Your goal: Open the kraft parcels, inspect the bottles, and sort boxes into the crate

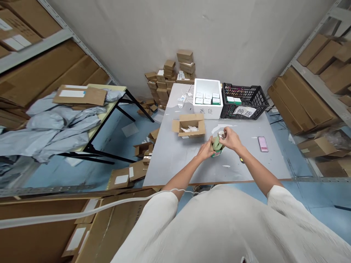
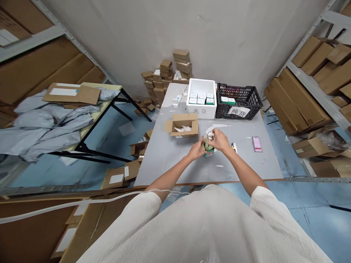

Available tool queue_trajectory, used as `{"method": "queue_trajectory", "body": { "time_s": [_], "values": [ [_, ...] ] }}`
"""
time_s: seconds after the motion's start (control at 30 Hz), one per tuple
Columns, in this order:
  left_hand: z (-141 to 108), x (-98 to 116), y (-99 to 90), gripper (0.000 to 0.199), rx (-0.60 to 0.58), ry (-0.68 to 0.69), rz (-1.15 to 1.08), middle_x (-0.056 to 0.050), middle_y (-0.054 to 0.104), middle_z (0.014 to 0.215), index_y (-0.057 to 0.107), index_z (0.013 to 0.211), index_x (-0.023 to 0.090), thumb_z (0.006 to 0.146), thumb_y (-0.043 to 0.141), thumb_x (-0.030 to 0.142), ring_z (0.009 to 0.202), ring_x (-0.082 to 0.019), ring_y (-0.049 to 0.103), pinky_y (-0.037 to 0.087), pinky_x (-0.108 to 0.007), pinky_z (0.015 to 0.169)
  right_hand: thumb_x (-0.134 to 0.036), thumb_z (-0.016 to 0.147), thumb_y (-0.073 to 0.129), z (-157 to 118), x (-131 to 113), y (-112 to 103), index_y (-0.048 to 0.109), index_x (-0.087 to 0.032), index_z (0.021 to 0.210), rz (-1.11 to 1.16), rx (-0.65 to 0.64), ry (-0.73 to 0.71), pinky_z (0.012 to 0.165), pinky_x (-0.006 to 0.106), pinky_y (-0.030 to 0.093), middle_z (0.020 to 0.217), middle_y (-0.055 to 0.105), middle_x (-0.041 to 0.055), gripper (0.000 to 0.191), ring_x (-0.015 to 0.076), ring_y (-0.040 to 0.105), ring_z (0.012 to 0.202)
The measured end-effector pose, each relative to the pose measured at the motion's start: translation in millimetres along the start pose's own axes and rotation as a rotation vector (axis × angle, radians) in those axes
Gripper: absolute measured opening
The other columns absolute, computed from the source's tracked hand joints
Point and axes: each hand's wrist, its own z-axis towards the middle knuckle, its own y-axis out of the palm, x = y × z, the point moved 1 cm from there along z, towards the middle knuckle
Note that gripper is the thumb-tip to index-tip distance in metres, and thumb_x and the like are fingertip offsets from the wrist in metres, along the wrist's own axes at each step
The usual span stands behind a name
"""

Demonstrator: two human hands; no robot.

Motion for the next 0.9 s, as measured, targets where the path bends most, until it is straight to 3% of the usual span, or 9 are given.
{"method": "queue_trajectory", "body": {
  "time_s": [0.17, 0.27, 0.43, 0.57, 0.67, 0.9],
  "values": [
    [-6, 18, -13.3, 0.120, 0.034, 0.031, 0.036, -0.015, 0.057, 0.161, 0.026, 0.173, 0.031, 0.074, 0.093, 0.043, 0.150, -0.041, 0.053, 0.041, -0.055, 0.122, -0.035, 0.086, 0.064, 17, -1, -28, 0.051, -0.025, 0.115, 0.154, 0.160, 0.009, 0.080, 0.034, 0.048, 0.094, 0.066, 0.0038, 0.033, 0.0240, 0.062, 0.086],
    [-5, 34, -26.8, 0.101, 0.099, 0.022, -0.005, -0.014, 0.053, 0.165, 0.033, 0.170, 0.031, 0.085, 0.085, 0.048, 0.153, -0.039, 0.049, 0.040, -0.054, 0.122, -0.038, 0.087, 0.066, 25, 2, -32, 0.051, -0.026, 0.117, 0.254, 0.183, 0.042, 0.081, 0.034, 0.051, 0.093, 0.068, 0.0018, 0.036, 0.0227, 0.064, 0.084],
    [5, 48, -40.9, 0.069, 0.170, -0.014, -0.108, -0.011, 0.067, 0.145, 0.059, 0.153, 0.027, 0.090, 0.081, 0.044, 0.138, -0.035, 0.061, 0.049, -0.046, 0.115, -0.045, 0.089, 0.069, 34, 10, -16, 0.055, -0.026, 0.121, 0.410, 0.223, 0.098, 0.090, 0.041, 0.057, 0.100, 0.073, 0.0038, 0.040, 0.0243, 0.070, 0.090],
    [9, 44, -41.6, 0.062, 0.227, -0.055, -0.199, -0.009, 0.072, 0.132, 0.067, 0.145, 0.024, 0.088, 0.082, 0.042, 0.125, -0.032, 0.068, 0.056, -0.041, 0.107, -0.055, 0.091, 0.071, 36, 19, 9, 0.058, -0.025, 0.132, 0.647, 0.240, 0.124, 0.099, 0.044, 0.061, 0.132, 0.072, 0.0131, 0.053, 0.0272, 0.074, 0.111],
    [11, 39, -40.9, 0.058, 0.242, -0.092, -0.270, -0.010, 0.074, 0.129, 0.069, 0.141, 0.022, 0.090, 0.081, 0.046, 0.118, -0.031, 0.071, 0.058, -0.042, 0.102, -0.059, 0.090, 0.073, 31, 25, 29, 0.054, -0.024, 0.150, 0.777, 0.194, 0.178, 0.105, 0.047, 0.060, 0.150, 0.064, 0.0183, 0.071, 0.0299, 0.071, 0.125],
    [19, 30, -39.2, 0.075, 0.218, -0.044, -0.508, -0.013, 0.070, 0.142, 0.045, 0.163, 0.025, 0.098, 0.075, 0.048, 0.126, -0.027, 0.070, 0.060, -0.041, 0.104, -0.069, 0.094, 0.066, 18, 22, 48, 0.064, -0.027, 0.147, 1.071, -0.154, 0.125, 0.103, 0.051, 0.063, 0.138, 0.074, 0.0093, 0.068, 0.0284, 0.071, 0.121]
  ]
}}
